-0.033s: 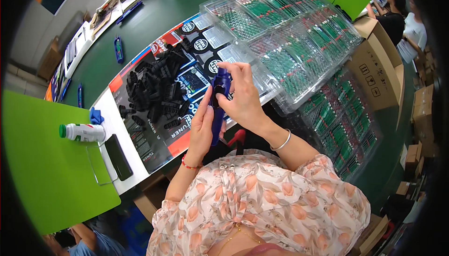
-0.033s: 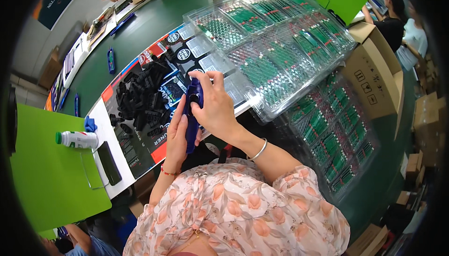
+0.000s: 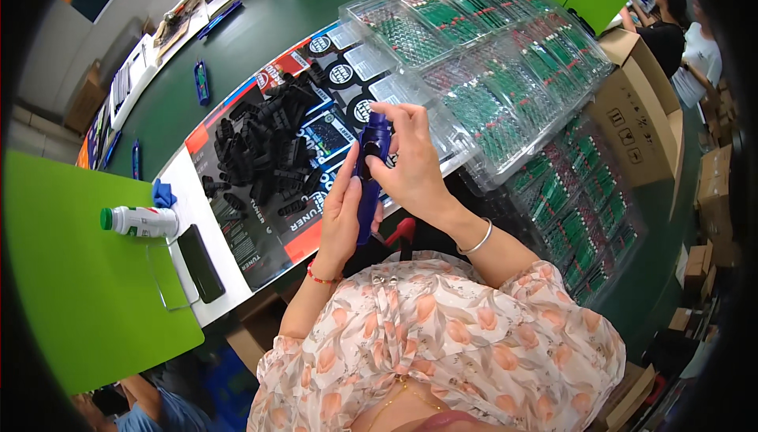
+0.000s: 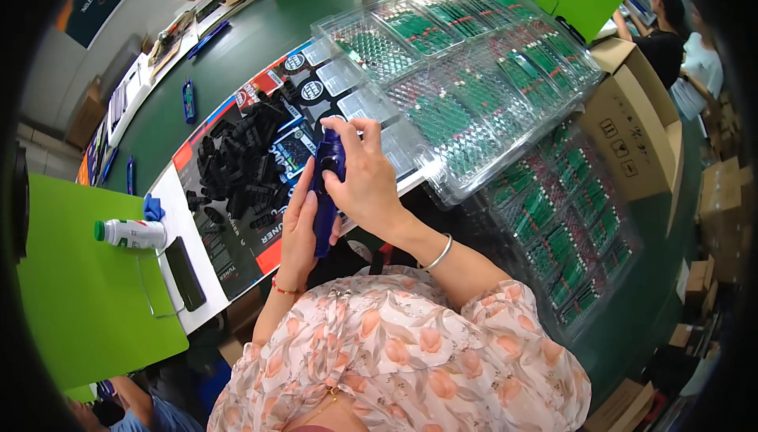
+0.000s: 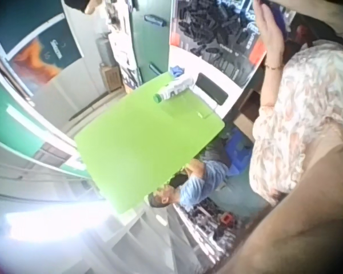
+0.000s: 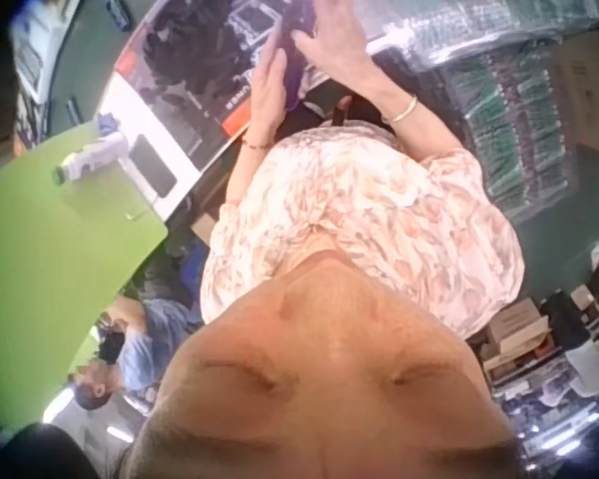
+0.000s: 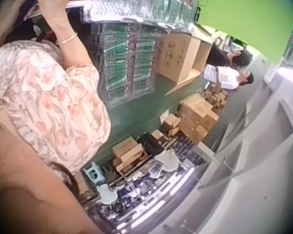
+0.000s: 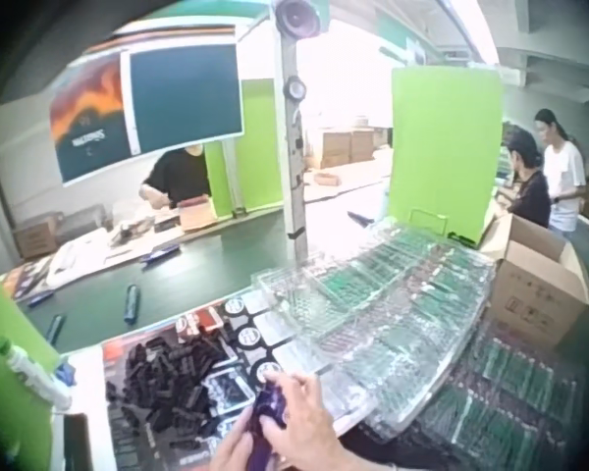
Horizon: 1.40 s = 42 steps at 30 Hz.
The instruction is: Assembling electronic components into a blue housing at a factory workstation.
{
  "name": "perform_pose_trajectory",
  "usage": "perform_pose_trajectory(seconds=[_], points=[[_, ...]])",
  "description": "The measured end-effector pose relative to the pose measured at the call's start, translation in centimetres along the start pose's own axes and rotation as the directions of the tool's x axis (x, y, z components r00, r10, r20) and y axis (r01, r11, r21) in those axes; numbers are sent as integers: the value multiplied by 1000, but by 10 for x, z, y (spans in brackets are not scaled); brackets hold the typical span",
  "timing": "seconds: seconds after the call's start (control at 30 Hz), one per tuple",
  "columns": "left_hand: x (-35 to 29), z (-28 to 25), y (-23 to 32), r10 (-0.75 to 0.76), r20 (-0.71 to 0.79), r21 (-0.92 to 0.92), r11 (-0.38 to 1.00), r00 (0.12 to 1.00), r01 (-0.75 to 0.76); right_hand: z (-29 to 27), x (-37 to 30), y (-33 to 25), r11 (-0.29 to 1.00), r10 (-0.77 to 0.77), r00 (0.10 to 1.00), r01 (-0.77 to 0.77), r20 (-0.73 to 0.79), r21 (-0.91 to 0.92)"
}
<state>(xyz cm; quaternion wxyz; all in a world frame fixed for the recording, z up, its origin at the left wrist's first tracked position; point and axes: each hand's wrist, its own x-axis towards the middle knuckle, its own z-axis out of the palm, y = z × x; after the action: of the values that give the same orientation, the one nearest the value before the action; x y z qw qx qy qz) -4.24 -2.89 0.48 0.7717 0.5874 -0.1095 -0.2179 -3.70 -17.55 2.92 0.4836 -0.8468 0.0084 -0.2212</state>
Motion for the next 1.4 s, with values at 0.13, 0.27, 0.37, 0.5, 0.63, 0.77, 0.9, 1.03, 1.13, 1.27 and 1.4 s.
perform_pose_trajectory(seconds=[0.13, 0.27, 0.37, 0.5, 0.63, 0.77, 0.9, 1.03, 1.13, 1.27, 1.4], points=[[-2, -1, 0, 20, 10, -100, 995, 1000, -19, -2, -1, -6, 990, 30, 999, -25, -33, 141], [-5, 0, -3, 42, 36, -62, 997, 998, -40, -2, 0, -5, 991, 32, 998, -25, -52, 129], [-4, 1, -7, 62, 42, -17, 998, 997, -62, -5, 0, -9, 993, 45, 998, -39, -48, 112], [-2, 9, -4, 20, -18, -125, 992, 1000, -23, -31, 8, -12, 999, -42, 999, 42, -4, -15], [0, 2, -6, 26, -25, -245, 969, 999, -31, -111, 69, 24, 947, -137, 976, 79, -170, -311], [7, 10, -6, -9, -7, -254, 967, 1000, 7, -222, 130, 146, 599, 65, 969, -229, -238, -767], [5, 5, -8, -20, -48, -272, 962, 999, 6, -236, 145, 180, 599, 451, 868, -466, -207, -651], [7, 7, -5, -20, -59, -268, 963, 998, 3, -242, 150, 186, 675, 453, 881, -439, -136, -594], [9, 9, -4, -20, -60, -253, 967, 998, 4, -247, 147, 183, 669, 414, 893, -429, -176, -607], [9, 10, -2, -25, -69, -285, 959, 997, 5, -240, 138, 141, 582, -41, 928, -279, -370, -764], [11, 6, -1, -47, -111, -340, 940, 993, 7, -191, 115, 57, 964, -259, 785, 246, -563, -101]])
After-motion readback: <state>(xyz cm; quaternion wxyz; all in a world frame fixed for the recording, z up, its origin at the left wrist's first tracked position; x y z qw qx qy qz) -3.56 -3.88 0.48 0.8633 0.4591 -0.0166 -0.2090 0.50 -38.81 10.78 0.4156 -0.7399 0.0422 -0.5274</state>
